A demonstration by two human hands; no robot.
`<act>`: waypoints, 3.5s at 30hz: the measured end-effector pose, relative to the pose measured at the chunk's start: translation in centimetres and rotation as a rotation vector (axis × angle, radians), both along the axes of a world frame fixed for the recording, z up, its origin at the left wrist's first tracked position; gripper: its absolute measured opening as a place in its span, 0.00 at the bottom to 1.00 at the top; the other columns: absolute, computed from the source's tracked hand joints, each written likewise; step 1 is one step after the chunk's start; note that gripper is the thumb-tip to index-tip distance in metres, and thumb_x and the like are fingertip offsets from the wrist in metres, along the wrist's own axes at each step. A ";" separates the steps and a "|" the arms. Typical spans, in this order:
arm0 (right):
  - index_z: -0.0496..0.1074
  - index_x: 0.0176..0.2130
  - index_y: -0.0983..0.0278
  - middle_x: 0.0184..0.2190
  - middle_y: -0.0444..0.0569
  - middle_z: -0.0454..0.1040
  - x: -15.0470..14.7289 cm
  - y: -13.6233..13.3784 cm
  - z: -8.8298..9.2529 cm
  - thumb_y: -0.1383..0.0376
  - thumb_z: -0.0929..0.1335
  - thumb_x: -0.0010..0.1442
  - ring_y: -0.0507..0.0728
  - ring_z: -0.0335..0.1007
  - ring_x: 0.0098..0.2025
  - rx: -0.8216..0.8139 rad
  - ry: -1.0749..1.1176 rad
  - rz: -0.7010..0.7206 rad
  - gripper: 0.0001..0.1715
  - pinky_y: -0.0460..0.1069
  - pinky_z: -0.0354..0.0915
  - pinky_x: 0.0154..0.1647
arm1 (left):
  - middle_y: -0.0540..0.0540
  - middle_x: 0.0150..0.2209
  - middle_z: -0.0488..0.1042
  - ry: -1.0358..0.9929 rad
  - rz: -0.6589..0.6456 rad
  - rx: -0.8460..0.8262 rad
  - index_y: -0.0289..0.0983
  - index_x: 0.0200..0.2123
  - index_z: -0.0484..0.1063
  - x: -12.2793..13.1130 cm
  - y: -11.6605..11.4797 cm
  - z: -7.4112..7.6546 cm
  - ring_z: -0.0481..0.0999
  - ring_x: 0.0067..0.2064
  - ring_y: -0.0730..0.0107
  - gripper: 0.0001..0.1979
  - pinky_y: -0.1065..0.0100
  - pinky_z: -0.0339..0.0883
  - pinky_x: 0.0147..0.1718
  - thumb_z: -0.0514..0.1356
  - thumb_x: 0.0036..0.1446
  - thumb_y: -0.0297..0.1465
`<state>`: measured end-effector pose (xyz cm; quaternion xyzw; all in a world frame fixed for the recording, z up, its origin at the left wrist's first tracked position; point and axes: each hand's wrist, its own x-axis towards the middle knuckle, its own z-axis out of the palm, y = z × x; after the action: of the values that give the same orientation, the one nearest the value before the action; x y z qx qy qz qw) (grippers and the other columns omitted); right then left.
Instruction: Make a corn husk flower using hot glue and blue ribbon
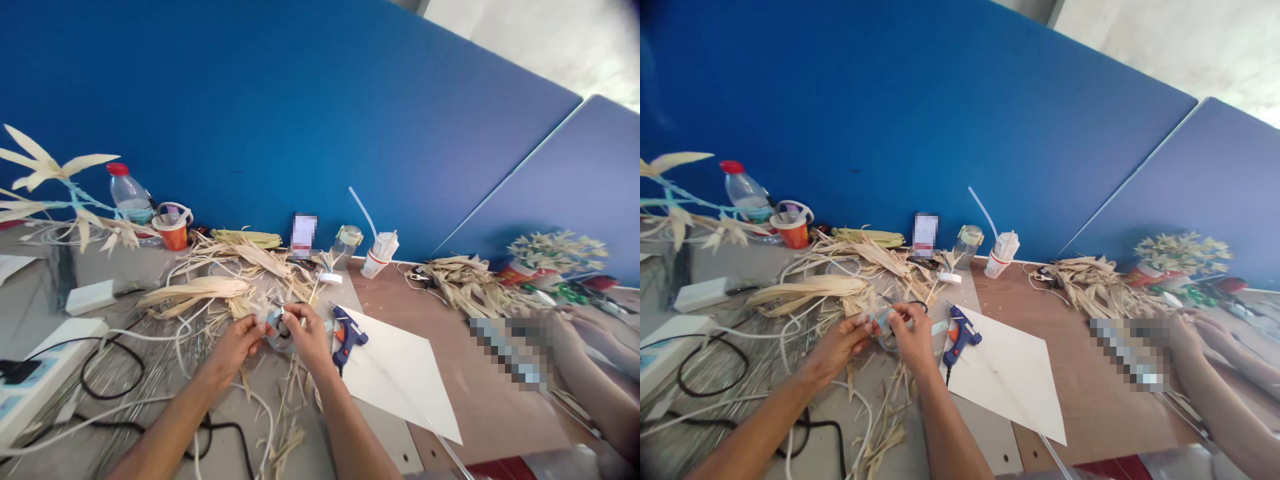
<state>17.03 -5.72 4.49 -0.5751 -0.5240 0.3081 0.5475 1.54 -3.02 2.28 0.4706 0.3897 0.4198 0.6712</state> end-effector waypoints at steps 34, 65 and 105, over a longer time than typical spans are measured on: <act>0.70 0.24 0.65 0.33 0.64 0.78 8.8 -4.5 -2.2 0.52 0.67 0.52 0.68 0.74 0.40 -0.687 -0.513 -0.513 0.19 0.52 0.62 0.35 | 0.50 0.22 0.73 0.028 0.109 0.093 0.34 0.33 0.70 0.0 1.2 -1.3 0.59 0.19 0.78 0.22 0.72 0.51 0.19 0.66 0.40 0.44; 0.73 0.33 0.61 0.28 0.44 0.66 6.8 -4.1 3.8 0.61 0.75 0.41 0.49 0.56 0.24 0.085 0.791 0.273 0.16 0.47 0.55 0.26 | 0.51 0.21 0.70 0.035 0.119 0.101 0.35 0.29 0.69 0.1 -0.1 0.0 0.57 0.17 0.78 0.15 0.73 0.49 0.18 0.62 0.44 0.42; 0.75 0.37 0.63 0.33 0.48 0.76 3.4 -3.3 -3.5 0.63 0.69 0.52 0.59 0.70 0.37 -0.138 -0.079 0.205 0.10 0.53 0.65 0.43 | 0.54 0.19 0.65 -0.041 0.131 0.089 0.34 0.30 0.71 0.6 0.4 -0.8 0.56 0.16 0.80 0.15 0.72 0.45 0.17 0.62 0.47 0.41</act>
<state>20.48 -9.02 0.94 -0.5667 -0.5788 0.3748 0.4510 2.12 -2.65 1.48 0.4647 0.3868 0.4891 0.6287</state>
